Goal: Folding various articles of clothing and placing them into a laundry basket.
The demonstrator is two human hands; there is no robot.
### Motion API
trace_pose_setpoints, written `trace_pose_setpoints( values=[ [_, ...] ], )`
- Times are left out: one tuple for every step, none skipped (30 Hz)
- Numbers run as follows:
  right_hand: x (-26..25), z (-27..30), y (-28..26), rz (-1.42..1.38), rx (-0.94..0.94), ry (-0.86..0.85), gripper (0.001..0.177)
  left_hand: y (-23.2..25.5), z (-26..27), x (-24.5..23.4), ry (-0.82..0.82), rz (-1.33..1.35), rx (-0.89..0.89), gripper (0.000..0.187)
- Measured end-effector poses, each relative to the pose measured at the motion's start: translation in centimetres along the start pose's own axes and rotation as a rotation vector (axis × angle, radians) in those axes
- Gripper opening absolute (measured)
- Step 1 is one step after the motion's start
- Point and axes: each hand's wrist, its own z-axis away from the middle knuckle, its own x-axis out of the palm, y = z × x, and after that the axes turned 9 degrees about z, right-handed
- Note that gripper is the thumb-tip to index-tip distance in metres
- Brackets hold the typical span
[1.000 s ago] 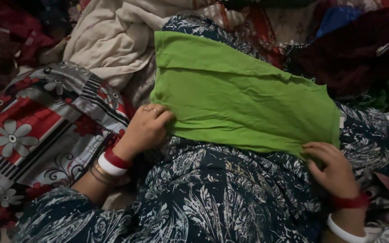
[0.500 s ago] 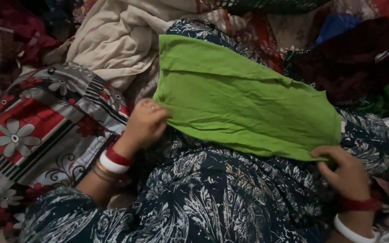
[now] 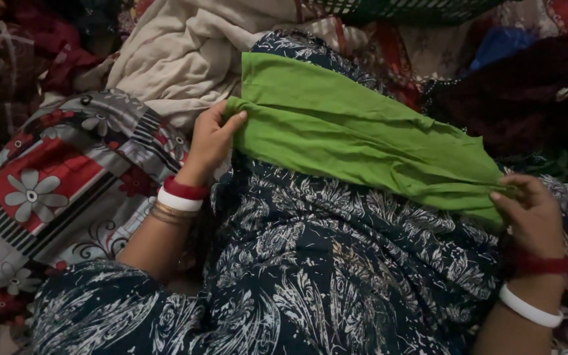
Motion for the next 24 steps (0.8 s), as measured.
trace_pose_setpoints(
  values=[
    [-0.2, 0.1, -0.2, 0.002, 0.052, 0.020, 0.030, 0.0, -0.1, 0.1, -0.009, 0.125, -0.009, 0.024],
    [-0.4, 0.1, 0.1, 0.002, 0.051, 0.020, 0.030, -0.1, 0.0, 0.3, -0.009, 0.125, -0.008, 0.024],
    [-0.7, 0.1, 0.4, -0.026, -0.002, -0.024, 0.033, -0.2, 0.2, 0.4, 0.029, 0.046, 0.031, 0.026],
    [-0.9, 0.2, 0.7, -0.055, -0.056, -0.066, 0.035, -0.4, 0.3, 0.5, 0.067, -0.032, 0.070, 0.028],
    [-0.7, 0.4, 0.2, -0.055, -0.058, -0.066, 0.035, -0.1, 0.3, 0.7, 0.067, -0.032, 0.072, 0.028],
    [-0.6, 0.7, -0.2, 0.081, -0.067, 0.000, 0.035, 0.2, 0.3, 0.9, 0.139, -0.242, 0.101, 0.032],
    [-0.5, 1.0, -0.7, 0.217, -0.077, 0.066, 0.035, 0.5, 0.3, 1.1, 0.211, -0.453, 0.130, 0.037],
    [-0.5, 1.5, -1.7, 0.215, -0.076, 0.069, 0.035, -0.3, 0.1, 0.8, 0.208, -0.453, 0.132, 0.037],
    [-0.6, 1.9, -2.6, 0.406, -0.082, 0.140, 0.042, -1.1, -0.1, 0.6, 0.202, -0.439, 0.227, 0.039],
    [-0.6, 2.5, -3.4, 0.596, -0.083, 0.211, 0.049, -2.0, -0.4, 0.4, 0.190, -0.424, 0.321, 0.041],
    [-0.7, 2.7, -3.2, 0.594, -0.077, 0.215, 0.049, -1.7, -0.6, 0.4, 0.183, -0.424, 0.323, 0.041],
    [-0.8, 3.0, -2.9, 0.737, -0.207, 0.296, 0.039, -1.4, -0.8, 0.4, 0.172, -0.439, 0.288, 0.039],
    [-0.9, 3.4, -2.6, 0.877, -0.339, 0.374, 0.030, -1.2, -1.1, 0.5, 0.161, -0.455, 0.253, 0.038],
    [-0.2, 3.8, -4.4, 0.879, -0.324, 0.378, 0.030, -0.7, -1.4, 0.7, 0.146, -0.453, 0.253, 0.038],
    [0.5, 4.2, -6.2, 0.837, -0.390, 0.468, 0.028, -0.2, -1.8, 0.9, 0.138, -0.398, 0.183, 0.040],
    [1.2, 4.4, -8.1, 0.794, -0.464, 0.557, 0.029, 0.4, -2.2, 1.1, 0.132, -0.343, 0.115, 0.042],
    [2.4, 4.7, -9.6, 0.797, -0.454, 0.565, 0.029, 0.6, -2.5, 1.3, 0.120, -0.341, 0.118, 0.042],
    [3.7, 4.7, -11.2, 0.534, -0.473, 0.549, 0.024, 0.9, -2.7, 1.3, 0.098, -0.279, 0.068, 0.041],
    [5.0, 4.7, -12.8, 0.272, -0.488, 0.527, 0.018, 1.2, -2.9, 1.3, 0.075, -0.217, 0.018, 0.039],
    [6.3, 4.4, -13.6, 0.272, -0.489, 0.532, 0.018, 0.9, -3.0, 1.2, 0.072, -0.217, 0.022, 0.039],
    [7.5, 4.0, -14.4, 0.109, -0.569, 0.468, 0.025, 0.7, -3.1, 1.2, 0.078, -0.228, 0.016, 0.038],
    [8.7, 3.6, -15.3, -0.054, -0.647, 0.402, 0.034, 0.5, -3.3, 1.1, 0.084, -0.238, 0.010, 0.036],
    [9.8, 3.0, -16.9, -0.053, -0.649, 0.407, 0.034, 0.6, -3.4, 1.3, 0.081, -0.236, 0.014, 0.036],
    [10.9, 2.6, -18.5, -0.015, -0.688, 0.317, 0.041, 0.6, -3.2, 1.4, 0.105, -0.289, 0.075, 0.035]
  ],
)
